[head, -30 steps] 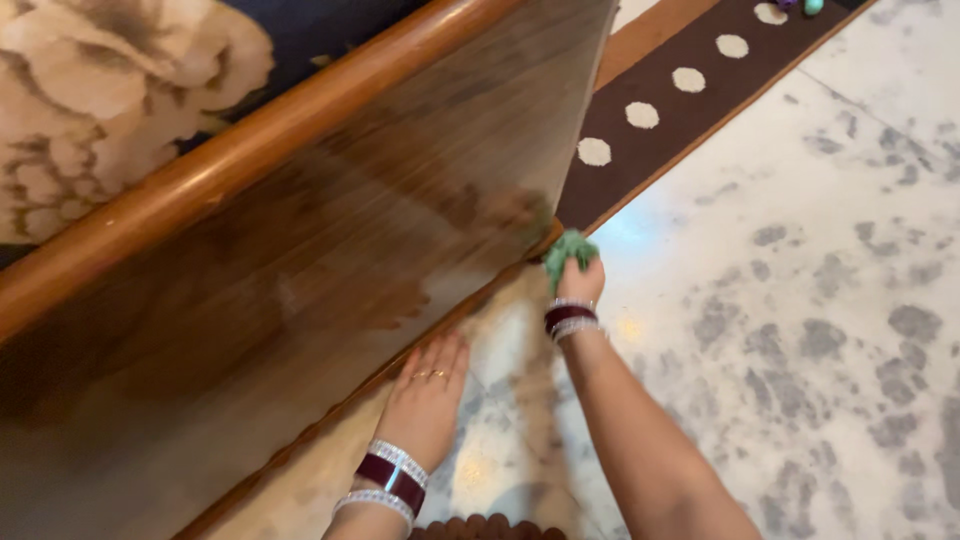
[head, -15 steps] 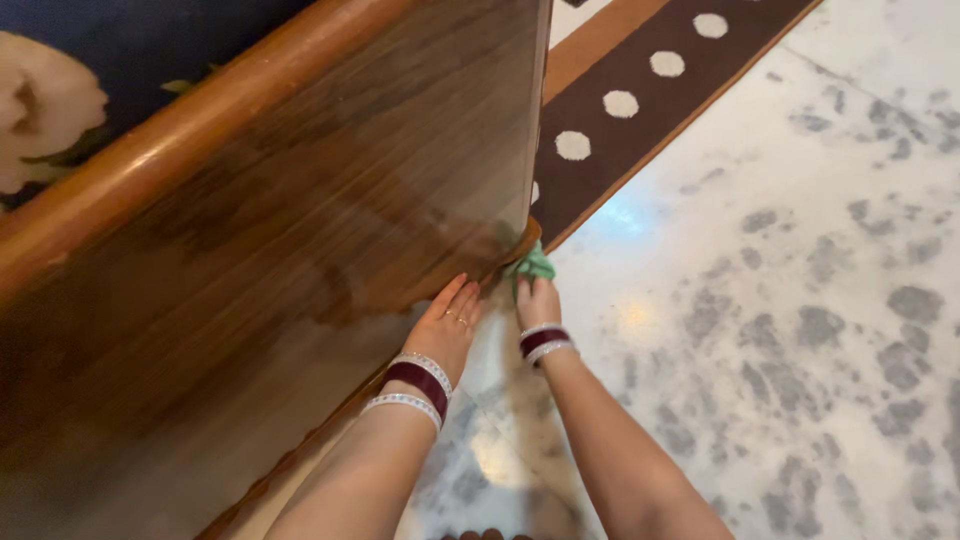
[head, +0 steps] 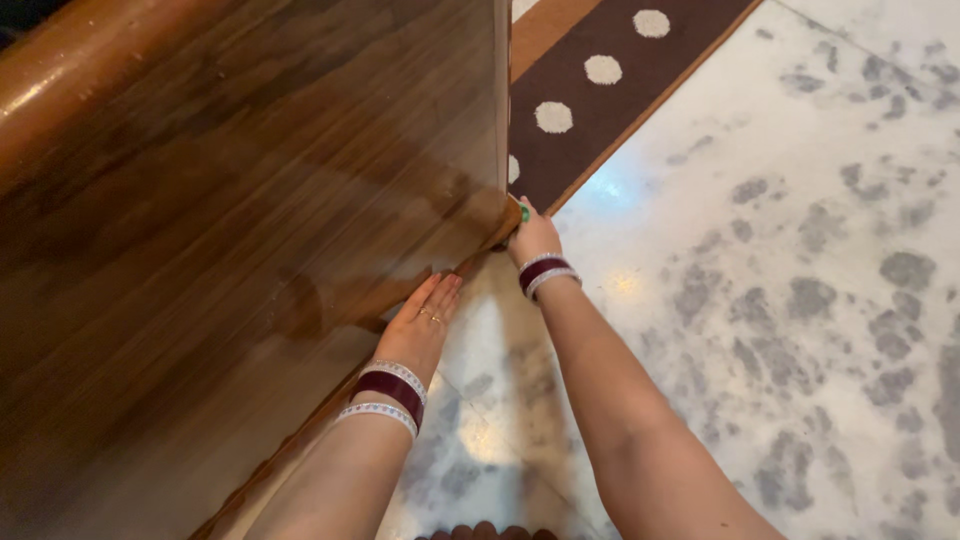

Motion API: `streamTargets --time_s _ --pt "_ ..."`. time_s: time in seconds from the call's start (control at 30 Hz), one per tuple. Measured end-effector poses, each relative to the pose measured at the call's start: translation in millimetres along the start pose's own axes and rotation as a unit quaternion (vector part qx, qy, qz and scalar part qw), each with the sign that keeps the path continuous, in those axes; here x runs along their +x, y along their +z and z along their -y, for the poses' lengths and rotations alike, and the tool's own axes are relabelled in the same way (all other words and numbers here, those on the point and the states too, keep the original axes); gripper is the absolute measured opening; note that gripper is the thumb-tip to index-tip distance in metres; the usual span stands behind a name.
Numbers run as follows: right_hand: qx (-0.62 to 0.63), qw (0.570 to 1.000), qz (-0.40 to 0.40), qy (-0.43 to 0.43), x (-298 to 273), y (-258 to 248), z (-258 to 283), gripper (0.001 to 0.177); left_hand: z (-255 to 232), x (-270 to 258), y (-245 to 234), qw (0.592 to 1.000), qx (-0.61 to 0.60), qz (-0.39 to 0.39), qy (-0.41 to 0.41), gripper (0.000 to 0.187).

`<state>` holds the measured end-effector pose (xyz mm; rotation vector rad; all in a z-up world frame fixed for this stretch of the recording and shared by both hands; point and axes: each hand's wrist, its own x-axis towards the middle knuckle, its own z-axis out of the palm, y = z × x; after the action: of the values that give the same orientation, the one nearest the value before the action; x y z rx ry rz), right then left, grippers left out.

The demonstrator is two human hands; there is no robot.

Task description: The person cleans the wooden frame of a bed using a green cloth and a spray bottle. They wipe the side and corner edges of the bed frame, occasionally spraying the surface with a cleaning solution before wiping it down.

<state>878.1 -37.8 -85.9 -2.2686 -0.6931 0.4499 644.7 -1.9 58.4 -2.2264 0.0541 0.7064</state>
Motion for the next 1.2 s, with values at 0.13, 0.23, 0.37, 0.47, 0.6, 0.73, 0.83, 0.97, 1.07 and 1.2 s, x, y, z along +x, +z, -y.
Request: streamTargets --time_s 0.13,0.23,0.37,0.47,0.6,0.73,0.83,0.97,1.07,1.2 --pt "0.005 0.99 -0.102 -0.097 -34 10 -14 0.05 3 -2 -4 1.0 -0.006 -0.007 0.002 0.064" --pt "-0.013 0.965 -0.152 -0.213 -69 8 -20 0.071 4 -6 -6 1.0 0.004 0.006 0.016 0.069" --pt "-0.109 0.95 -0.146 -0.253 -105 13 -13 0.064 2 -6 -8 1.0 -0.012 -0.003 -0.003 0.068" --pt "-0.02 0.964 -0.221 -0.144 -111 23 -9 0.056 -4 -3 -3 1.0 -0.014 -0.013 -0.021 0.068" --pt "0.317 0.905 -0.283 0.026 -86 4 -18 0.035 -12 0 2 0.999 -0.019 -0.025 -0.042 0.067" --pt "0.428 0.886 -0.178 0.005 -56 -6 -32 0.05 -7 -2 -2 0.999 -0.033 -0.009 -0.026 0.065" --pt "0.111 0.951 -0.142 -0.251 -35 27 -33 0.055 -7 -4 -4 0.998 -0.054 -0.005 -0.025 0.066" --pt "0.099 0.972 -0.063 -0.203 -5 26 -33 0.053 -7 -4 -3 0.999 -0.042 -0.009 -0.032 0.067" --pt "0.169 0.98 0.079 -0.071 12 3 -20 0.042 -13 -2 -1 0.998 -0.047 -0.015 -0.045 0.068" --pt "0.105 0.975 -0.034 -0.195 -4 -4 -22 0.041 -12 -1 -1 0.996 -0.076 -0.02 -0.045 0.066"
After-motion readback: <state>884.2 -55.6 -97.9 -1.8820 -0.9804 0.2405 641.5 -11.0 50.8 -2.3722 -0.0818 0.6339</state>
